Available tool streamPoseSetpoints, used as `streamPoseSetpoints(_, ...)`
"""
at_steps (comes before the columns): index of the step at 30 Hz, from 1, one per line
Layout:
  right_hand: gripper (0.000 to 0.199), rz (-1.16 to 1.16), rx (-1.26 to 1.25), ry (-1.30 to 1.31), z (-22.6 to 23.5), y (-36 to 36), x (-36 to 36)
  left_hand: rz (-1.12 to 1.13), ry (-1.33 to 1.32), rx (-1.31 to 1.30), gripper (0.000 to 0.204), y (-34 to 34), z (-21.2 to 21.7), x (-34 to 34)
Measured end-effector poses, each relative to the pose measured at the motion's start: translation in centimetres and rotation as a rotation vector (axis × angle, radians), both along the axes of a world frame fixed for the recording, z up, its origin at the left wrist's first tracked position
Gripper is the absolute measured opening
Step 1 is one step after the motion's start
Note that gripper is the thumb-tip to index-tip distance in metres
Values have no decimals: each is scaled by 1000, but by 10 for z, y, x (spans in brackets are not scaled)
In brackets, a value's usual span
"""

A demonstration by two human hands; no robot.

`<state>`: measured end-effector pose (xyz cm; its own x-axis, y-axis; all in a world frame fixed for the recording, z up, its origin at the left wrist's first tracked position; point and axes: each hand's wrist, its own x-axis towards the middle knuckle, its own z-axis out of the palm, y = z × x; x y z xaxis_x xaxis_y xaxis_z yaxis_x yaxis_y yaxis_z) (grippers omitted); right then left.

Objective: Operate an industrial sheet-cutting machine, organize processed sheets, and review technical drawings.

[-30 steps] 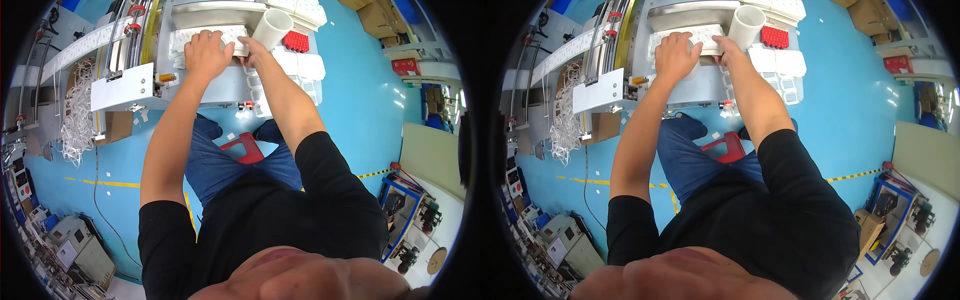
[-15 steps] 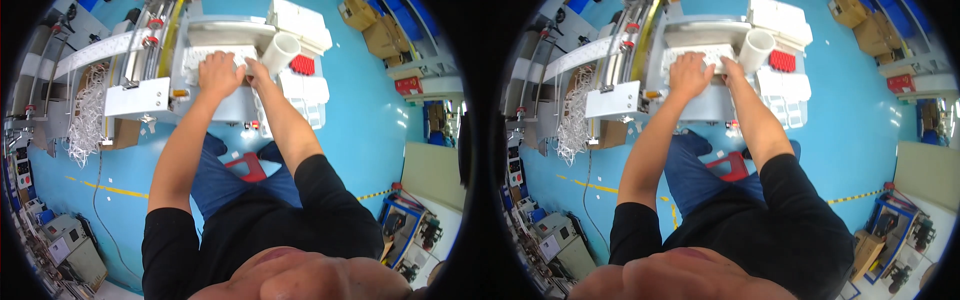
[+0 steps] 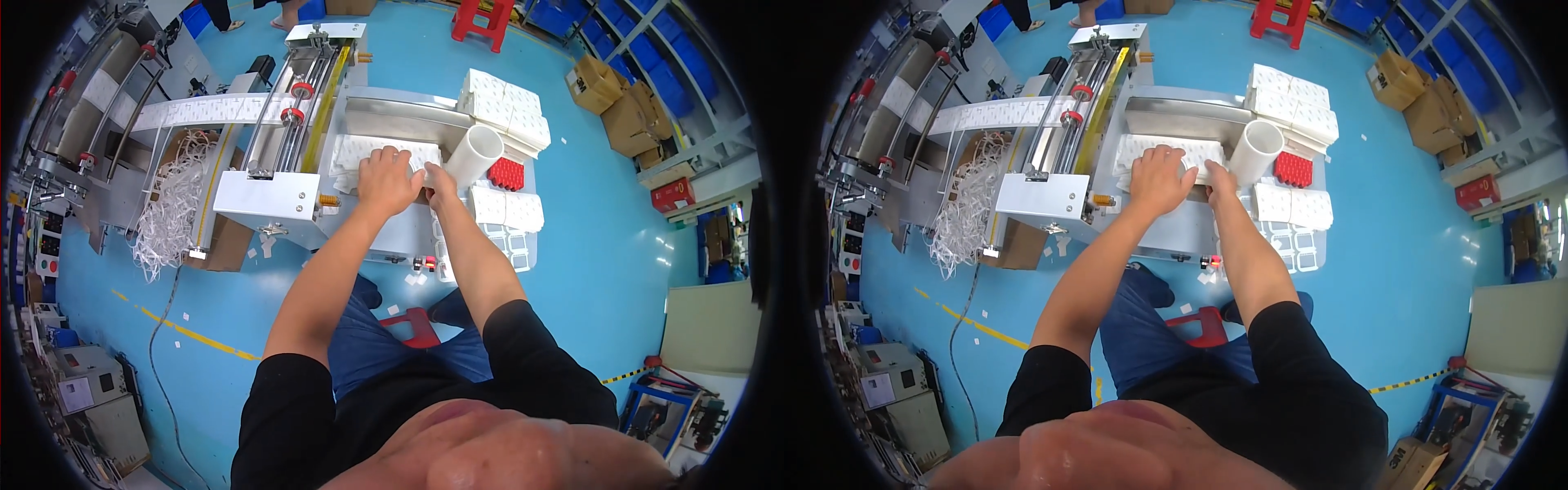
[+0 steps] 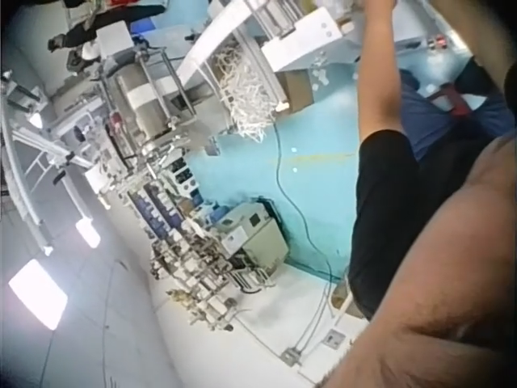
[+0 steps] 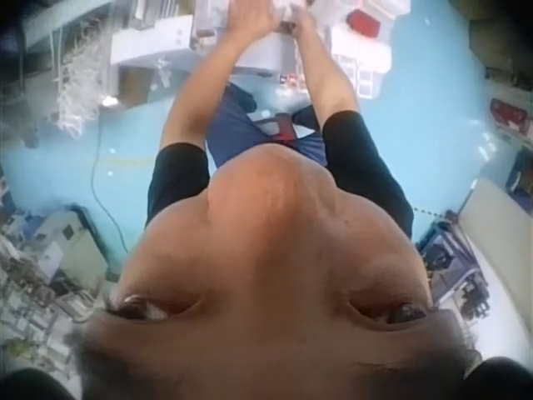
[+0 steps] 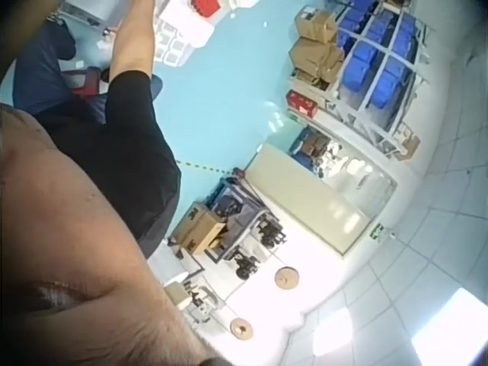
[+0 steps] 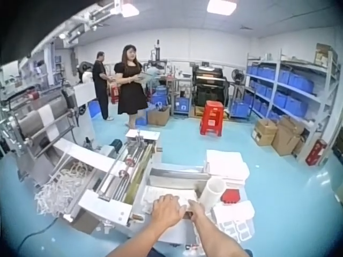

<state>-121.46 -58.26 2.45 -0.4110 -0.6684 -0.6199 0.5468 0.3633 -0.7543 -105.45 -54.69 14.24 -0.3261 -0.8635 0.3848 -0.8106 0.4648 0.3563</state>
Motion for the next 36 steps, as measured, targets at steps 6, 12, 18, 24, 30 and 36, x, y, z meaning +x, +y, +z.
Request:
streamPoseSetpoints(6, 31, 44, 31, -36, 6, 4, 1, 5, -10, 34, 39, 0, 2, 1)
streamPoseSetpoints(12, 35, 32, -23, -105, -2, 2, -1, -7, -17, 30, 40, -1, 2, 0)
streamPoseSetpoints(18, 33, 82, -27, -176, -2, 7, -4, -5, -13, 7, 39, 0, 2, 0)
streamPoseSetpoints(24, 32, 59, -19, -143, 10, 24, -6, -14, -16, 11, 38, 3, 5, -5)
streamPoseSetpoints(30, 31, 374, -77, 41, 57, 82, -12, -5, -37, 23, 37, 3, 3, 1)
streamPoseSetpoints(36, 22, 371, -654, 4, 175, 84, -107, -19, -56, 7, 38, 1, 3, 0)
